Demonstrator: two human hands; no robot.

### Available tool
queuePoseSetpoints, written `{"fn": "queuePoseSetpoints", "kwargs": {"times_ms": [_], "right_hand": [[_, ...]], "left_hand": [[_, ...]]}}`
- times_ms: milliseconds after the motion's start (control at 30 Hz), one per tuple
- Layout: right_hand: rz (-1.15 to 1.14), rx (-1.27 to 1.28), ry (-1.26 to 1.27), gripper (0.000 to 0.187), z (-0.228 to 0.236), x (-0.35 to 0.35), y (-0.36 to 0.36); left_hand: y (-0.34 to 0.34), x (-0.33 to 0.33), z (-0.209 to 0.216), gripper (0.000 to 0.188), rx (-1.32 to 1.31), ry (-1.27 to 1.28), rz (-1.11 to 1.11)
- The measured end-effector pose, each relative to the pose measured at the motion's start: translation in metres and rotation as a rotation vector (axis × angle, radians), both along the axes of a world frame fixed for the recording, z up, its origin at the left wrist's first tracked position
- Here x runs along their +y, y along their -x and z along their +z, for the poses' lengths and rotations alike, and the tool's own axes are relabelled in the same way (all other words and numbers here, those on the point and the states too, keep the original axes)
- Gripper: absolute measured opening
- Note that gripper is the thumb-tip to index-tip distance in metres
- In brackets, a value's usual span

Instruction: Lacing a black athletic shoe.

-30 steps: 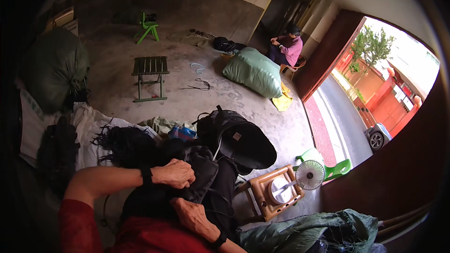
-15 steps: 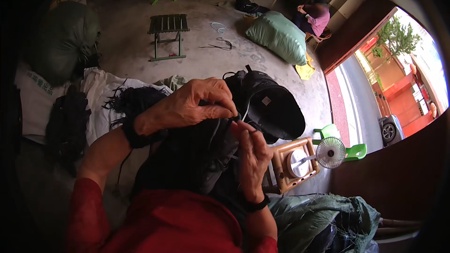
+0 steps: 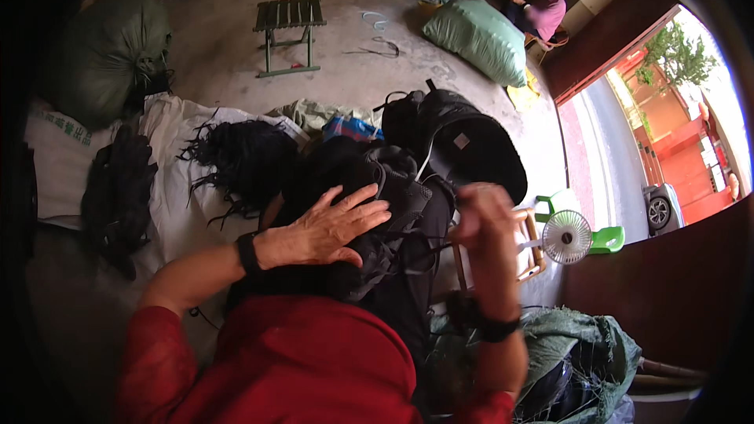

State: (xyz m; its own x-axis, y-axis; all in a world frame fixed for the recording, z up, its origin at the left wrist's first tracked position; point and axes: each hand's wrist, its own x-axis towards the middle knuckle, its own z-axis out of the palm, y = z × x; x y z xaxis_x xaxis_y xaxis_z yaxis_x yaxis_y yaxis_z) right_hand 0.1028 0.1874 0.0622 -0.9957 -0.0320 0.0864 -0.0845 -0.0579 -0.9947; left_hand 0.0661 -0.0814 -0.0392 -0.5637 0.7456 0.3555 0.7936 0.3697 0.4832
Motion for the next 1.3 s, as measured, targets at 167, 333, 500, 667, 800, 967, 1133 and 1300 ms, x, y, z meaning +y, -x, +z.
{"fn": "queuePoseSetpoints", "kwargs": {"times_ms": [167, 333, 500, 667, 800, 967, 1133, 1300], "right_hand": [[-0.687, 0.372, -0.415, 0.042, 0.095, 0.214, -0.040], [-1.030, 0.513, -0.849, 0.029, 0.083, 0.325, -0.091], [-0.451, 0.041, -0.578, 0.025, -0.053, 0.181, -0.025], [0.281, -0.386, -0.333, 0.023, -0.094, 0.033, 0.001], [0.513, -0.513, -0.258, 0.027, -0.079, 0.017, 0.004], [0.627, -0.616, -0.042, 0.027, -0.082, 0.011, -0.010], [0.248, -0.514, 0.250, 0.020, -0.068, 0.012, 0.018], [-0.062, 0.173, 0.138, 0.023, 0.000, 0.067, 0.088]], "left_hand": [[-0.009, 0.003, -0.035, 0.088, 0.024, 0.002, 0.013], [-0.008, 0.007, -0.028, 0.090, -0.071, 0.050, 0.000], [-0.011, 0.000, -0.020, 0.097, -0.062, -0.061, 0.008], [-0.016, -0.002, -0.023, 0.103, -0.123, -0.207, 0.070], [-0.017, 0.001, -0.025, 0.105, -0.151, -0.172, 0.107], [-0.020, 0.008, -0.023, 0.104, -0.137, -0.164, 0.123], [-0.016, 0.016, -0.024, 0.104, -0.179, -0.044, 0.140], [-0.015, 0.020, -0.029, 0.107, -0.153, 0.066, 0.158]]}}
